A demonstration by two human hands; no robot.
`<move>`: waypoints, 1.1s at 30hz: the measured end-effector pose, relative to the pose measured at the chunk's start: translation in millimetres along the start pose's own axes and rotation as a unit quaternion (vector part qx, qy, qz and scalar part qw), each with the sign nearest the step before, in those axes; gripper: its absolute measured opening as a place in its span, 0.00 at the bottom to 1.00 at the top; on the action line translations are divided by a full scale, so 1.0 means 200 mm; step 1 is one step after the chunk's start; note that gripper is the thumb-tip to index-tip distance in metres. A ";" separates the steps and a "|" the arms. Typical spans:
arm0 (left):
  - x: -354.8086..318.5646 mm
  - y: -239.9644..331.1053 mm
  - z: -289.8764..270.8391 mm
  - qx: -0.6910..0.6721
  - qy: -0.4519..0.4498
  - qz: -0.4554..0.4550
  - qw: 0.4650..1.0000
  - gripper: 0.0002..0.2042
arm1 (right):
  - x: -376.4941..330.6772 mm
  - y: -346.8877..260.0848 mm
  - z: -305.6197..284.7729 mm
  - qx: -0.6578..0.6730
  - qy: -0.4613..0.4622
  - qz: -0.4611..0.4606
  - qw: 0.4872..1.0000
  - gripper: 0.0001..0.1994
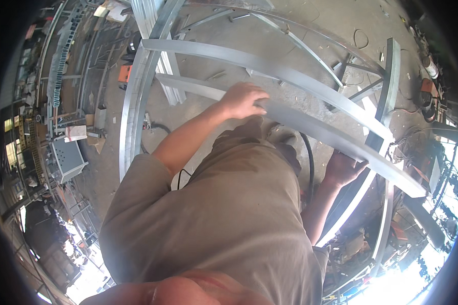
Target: The person operates a control panel to bend a metal profile, then removes the bent piece and assembles it with other metal profiles on the floor. They repeatedly pick up, position, and align the profiles to form a frame structure.
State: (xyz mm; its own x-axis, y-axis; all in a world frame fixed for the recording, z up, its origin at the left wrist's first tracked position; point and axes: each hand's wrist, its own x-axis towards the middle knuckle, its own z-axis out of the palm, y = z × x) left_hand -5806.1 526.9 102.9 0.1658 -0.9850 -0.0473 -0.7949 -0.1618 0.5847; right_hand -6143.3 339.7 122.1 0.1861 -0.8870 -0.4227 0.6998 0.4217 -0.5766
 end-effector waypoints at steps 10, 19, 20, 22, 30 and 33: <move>-0.02 -0.54 -0.10 0.006 -0.081 -0.097 0.992 0.23 | 0.22 0.36 -0.20 0.033 0.142 0.090 0.985 0.39; 0.13 -0.71 -0.09 0.035 -0.109 -0.095 0.989 0.24 | 0.41 0.54 -0.20 0.045 0.174 0.130 0.975 0.39; 0.14 -0.72 -0.08 0.039 -0.115 -0.095 0.988 0.24 | 0.44 0.56 -0.20 0.044 0.178 0.133 0.974 0.39; 0.16 -0.73 -0.06 0.058 -0.104 -0.096 0.988 0.23 | 0.50 0.58 -0.19 0.051 0.165 0.135 0.976 0.38; 0.06 -0.61 0.07 0.101 0.097 -0.037 0.989 0.27 | 0.61 0.66 -0.14 0.034 0.178 0.086 0.980 0.35; 0.04 -0.60 0.10 0.130 0.118 -0.030 0.984 0.31 | 0.60 0.68 -0.13 0.033 0.198 0.081 0.976 0.35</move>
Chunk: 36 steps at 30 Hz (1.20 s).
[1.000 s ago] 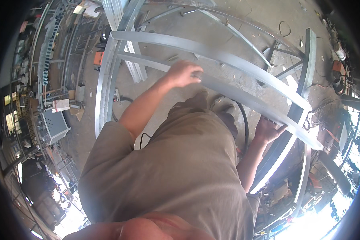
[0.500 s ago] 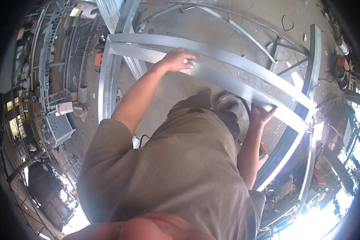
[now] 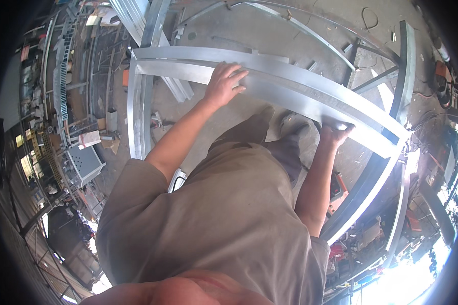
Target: The person operates a control panel to bend a metal profile, then removes the bent piece and assembles it with other metal profiles on the floor. They repeatedly pick up, position, and align the profiles to form a frame structure.
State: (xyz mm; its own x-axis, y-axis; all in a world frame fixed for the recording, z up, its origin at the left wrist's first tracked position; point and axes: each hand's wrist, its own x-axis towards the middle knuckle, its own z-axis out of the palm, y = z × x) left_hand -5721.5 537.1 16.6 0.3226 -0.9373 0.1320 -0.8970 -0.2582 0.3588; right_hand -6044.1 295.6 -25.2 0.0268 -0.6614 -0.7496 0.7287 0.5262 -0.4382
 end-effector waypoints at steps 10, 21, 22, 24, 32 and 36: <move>-0.02 0.01 0.11 0.121 -0.064 -0.014 0.990 0.48 | 0.10 -0.04 0.04 -0.009 -0.007 0.031 0.999 0.37; -0.02 -0.04 0.16 0.093 -0.061 -0.008 0.994 0.51 | 0.17 -0.03 0.02 0.028 -0.045 0.067 0.996 0.34; -0.02 -0.05 0.16 0.086 -0.051 -0.004 0.995 0.51 | 0.17 -0.03 0.03 0.023 -0.035 0.058 0.997 0.34; -0.02 -0.06 0.17 0.072 -0.033 0.004 0.997 0.51 | 0.17 -0.03 0.04 0.043 -0.002 0.063 0.997 0.33; -0.02 -0.08 0.19 0.053 -0.029 0.007 0.998 0.51 | 0.22 -0.02 -0.04 -0.099 0.024 0.003 0.995 0.29; 0.00 -0.12 0.23 0.004 -0.032 0.017 0.999 0.44 | 0.28 -0.05 -0.14 -0.107 0.038 0.023 0.993 0.34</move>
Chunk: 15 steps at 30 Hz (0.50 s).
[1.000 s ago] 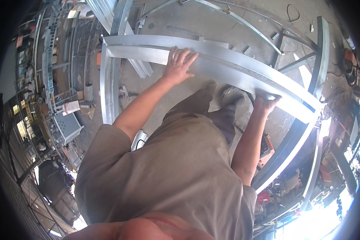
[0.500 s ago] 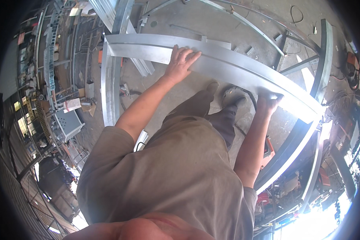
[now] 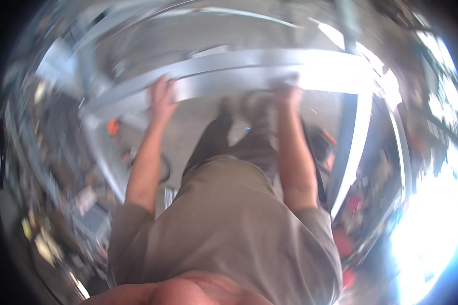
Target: The person operates a control panel to bend a metal profile, then removes the bent piece and assembles it with other metal profiles on the floor. They repeatedly pick up, position, and align the profiles to form a frame structure.
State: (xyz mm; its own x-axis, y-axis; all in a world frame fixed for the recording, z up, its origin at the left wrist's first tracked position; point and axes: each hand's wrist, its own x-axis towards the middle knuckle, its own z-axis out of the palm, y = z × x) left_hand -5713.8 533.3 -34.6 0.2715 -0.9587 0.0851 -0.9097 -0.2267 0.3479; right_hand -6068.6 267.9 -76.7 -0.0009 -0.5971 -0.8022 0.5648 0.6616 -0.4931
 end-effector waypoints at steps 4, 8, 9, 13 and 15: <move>0.00 0.00 0.01 0.093 -0.039 -0.002 0.995 0.47 | 0.07 -0.05 -0.03 0.163 -0.002 -0.050 0.985 0.35; -0.02 0.00 -0.01 0.103 -0.022 0.023 0.994 0.48 | 0.11 -0.05 -0.01 0.156 0.041 -0.074 0.984 0.30; -0.02 0.00 -0.01 0.114 -0.033 0.020 0.993 0.49 | 0.12 -0.04 0.00 0.162 0.032 -0.100 0.981 0.29; -0.01 0.01 0.01 0.119 -0.040 0.020 0.992 0.49 | 0.18 0.01 -0.02 0.179 0.010 -0.155 0.971 0.28; 0.00 0.02 0.01 0.123 -0.042 0.020 0.991 0.49 | 0.19 0.02 -0.02 0.163 0.020 -0.179 0.970 0.28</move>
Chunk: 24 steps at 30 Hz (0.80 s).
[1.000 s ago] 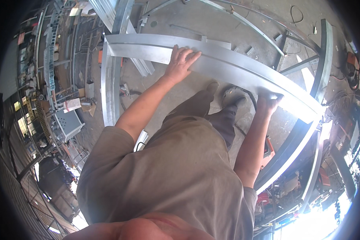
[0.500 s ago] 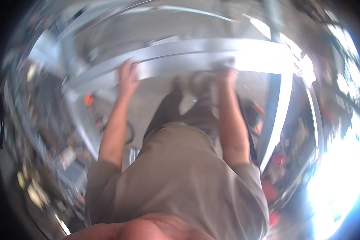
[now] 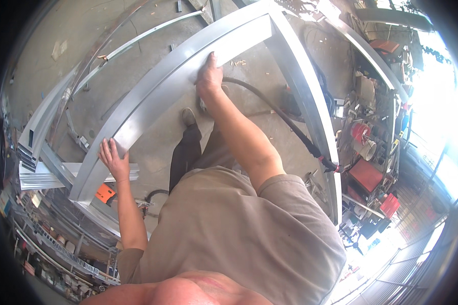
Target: The person operates a control panel to bend a metal profile, then removes the bent piece and assembles it with other metal profiles on the floor. They repeatedly pick up, position, and align the profiles to form a frame structure.
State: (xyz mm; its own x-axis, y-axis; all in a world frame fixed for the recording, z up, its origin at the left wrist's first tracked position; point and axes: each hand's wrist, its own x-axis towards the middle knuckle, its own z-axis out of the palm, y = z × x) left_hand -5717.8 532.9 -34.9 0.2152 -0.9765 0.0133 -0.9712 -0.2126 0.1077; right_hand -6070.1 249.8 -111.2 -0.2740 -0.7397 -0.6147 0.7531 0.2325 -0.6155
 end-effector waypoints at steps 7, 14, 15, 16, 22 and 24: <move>0.01 0.01 -0.01 0.005 -0.001 0.018 1.000 0.49 | -0.06 -0.06 0.03 0.023 0.000 0.032 0.999 0.30; 0.01 0.03 -0.02 0.006 -0.001 0.024 1.000 0.49 | -0.12 -0.09 0.11 -0.030 0.059 0.008 0.998 0.33; 0.01 0.03 -0.02 0.005 0.003 0.028 1.000 0.49 | -0.13 -0.09 0.11 -0.045 0.060 0.001 0.997 0.33; 0.01 0.03 -0.02 0.009 0.004 0.028 1.000 0.49 | -0.13 -0.10 0.12 -0.058 0.054 -0.006 0.997 0.33; 0.05 0.08 -0.06 0.043 -0.010 0.031 0.999 0.51 | -0.13 -0.10 0.12 -0.086 0.051 -0.038 0.994 0.32; 0.07 0.16 -0.10 0.045 0.000 0.040 0.998 0.52 | -0.11 -0.08 0.11 -0.079 0.051 -0.043 0.995 0.32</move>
State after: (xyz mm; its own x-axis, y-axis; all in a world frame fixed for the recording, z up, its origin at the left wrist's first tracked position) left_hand -5744.0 513.1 -12.2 0.1358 -0.9906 0.0187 -0.9906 -0.1356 0.0156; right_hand -6063.2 249.7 -77.0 -0.3989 -0.6948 -0.5984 0.6229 0.2735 -0.7329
